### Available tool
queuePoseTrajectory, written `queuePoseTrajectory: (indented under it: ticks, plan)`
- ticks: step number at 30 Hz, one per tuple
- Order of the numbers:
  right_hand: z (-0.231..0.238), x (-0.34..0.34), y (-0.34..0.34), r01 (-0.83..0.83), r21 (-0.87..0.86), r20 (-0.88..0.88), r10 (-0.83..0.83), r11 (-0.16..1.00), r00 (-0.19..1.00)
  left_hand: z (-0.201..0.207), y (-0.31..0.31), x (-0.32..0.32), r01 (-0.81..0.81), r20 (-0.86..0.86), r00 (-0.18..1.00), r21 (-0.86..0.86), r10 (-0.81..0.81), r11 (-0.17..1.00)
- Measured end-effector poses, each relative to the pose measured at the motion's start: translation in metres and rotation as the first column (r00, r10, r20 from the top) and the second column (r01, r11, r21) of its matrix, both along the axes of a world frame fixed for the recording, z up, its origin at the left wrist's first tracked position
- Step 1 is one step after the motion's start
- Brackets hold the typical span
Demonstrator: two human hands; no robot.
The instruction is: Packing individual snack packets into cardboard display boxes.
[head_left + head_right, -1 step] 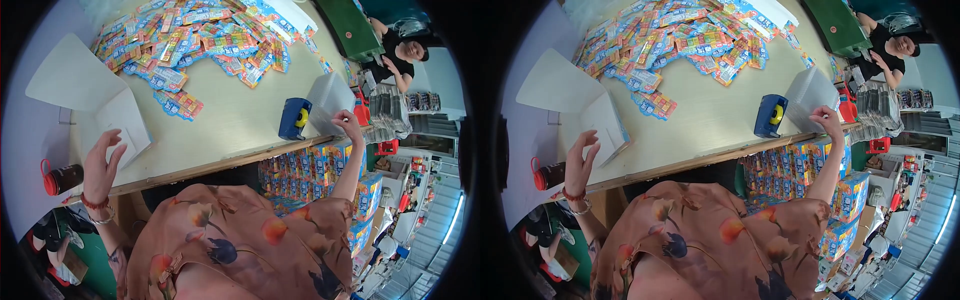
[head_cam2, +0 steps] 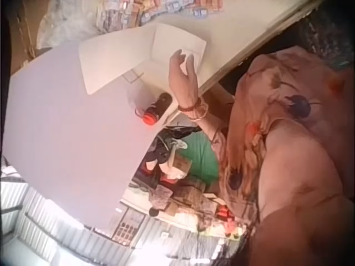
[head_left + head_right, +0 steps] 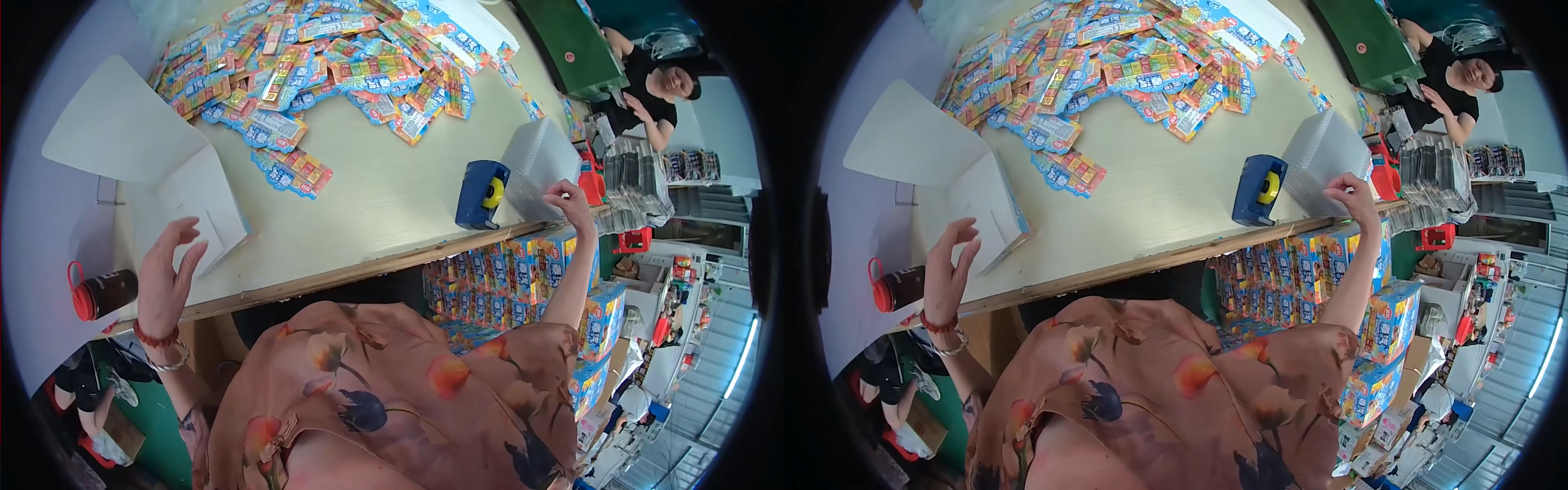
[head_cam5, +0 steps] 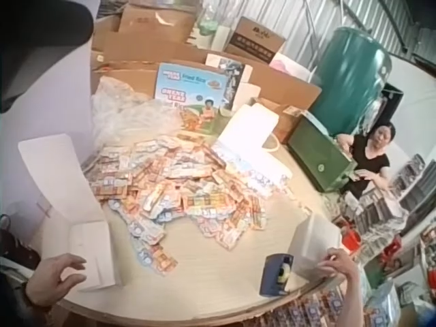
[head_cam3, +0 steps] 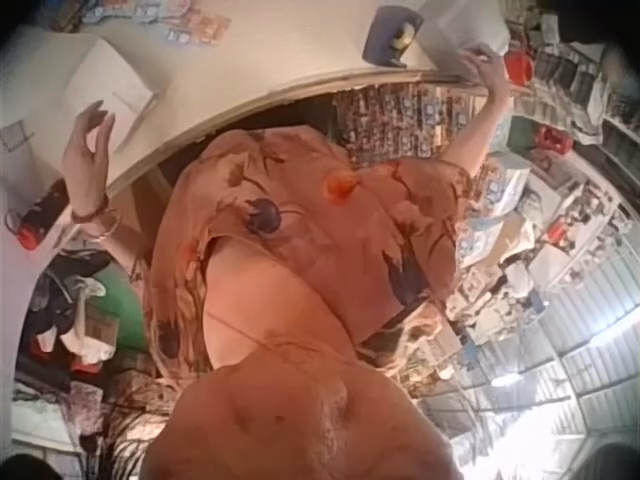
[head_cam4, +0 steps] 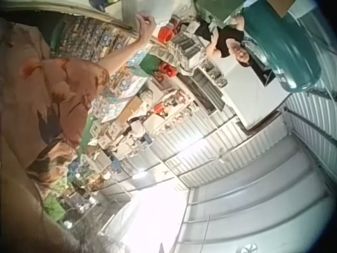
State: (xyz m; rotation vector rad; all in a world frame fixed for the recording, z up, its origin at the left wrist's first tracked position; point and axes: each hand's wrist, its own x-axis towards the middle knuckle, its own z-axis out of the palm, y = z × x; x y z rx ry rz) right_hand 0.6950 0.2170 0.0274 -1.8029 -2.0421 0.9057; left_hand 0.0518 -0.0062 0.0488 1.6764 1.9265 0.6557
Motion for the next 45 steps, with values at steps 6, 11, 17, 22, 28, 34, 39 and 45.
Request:
queuePoseTrajectory:
  ticks: [6,11,17,22,28,34,39,45]
  plan:
    - [0.003,0.003,0.003,0.042,-0.052,-0.005,-0.042,0.998,0.999,0.003,-0.01,-0.003,-0.046,0.094,0.994,-0.002,0.046,0.999]
    - [-0.004,0.01,-0.001,0.067,-0.014,-0.035,-0.067,0.998,0.997,0.001,-0.004,0.002,-0.033,0.127,0.991,0.001,0.033,0.999]
    - [-0.009,-0.012,-0.014,0.099,0.17,0.083,-0.115,0.98,0.99,-0.002,-0.002,0.005,-0.005,0.126,0.992,-0.01,0.006,1.0]
    - [-0.021,-0.038,-0.028,-0.367,0.533,0.611,-0.046,0.763,0.791,-0.004,0.002,0.01,0.022,0.143,0.989,-0.012,-0.02,1.0]
    - [0.007,0.021,0.039,0.186,0.57,0.293,-0.41,0.8,0.864,0.001,0.008,0.017,0.062,0.143,0.987,0.055,-0.069,0.997]
    - [0.078,0.006,0.1,0.013,0.893,0.303,-0.62,0.451,0.724,0.002,-0.015,0.01,-0.054,0.112,0.993,0.105,0.043,0.993]
    - [0.123,-0.198,0.021,-0.526,0.813,0.558,-0.072,0.25,0.827,0.001,-0.012,0.011,-0.17,0.105,0.985,0.423,0.138,0.89]
    - [0.077,-0.416,-0.066,-0.357,0.934,0.18,0.89,-0.02,0.42,-0.012,-0.004,0.025,-0.155,0.146,0.987,0.75,0.067,0.643]
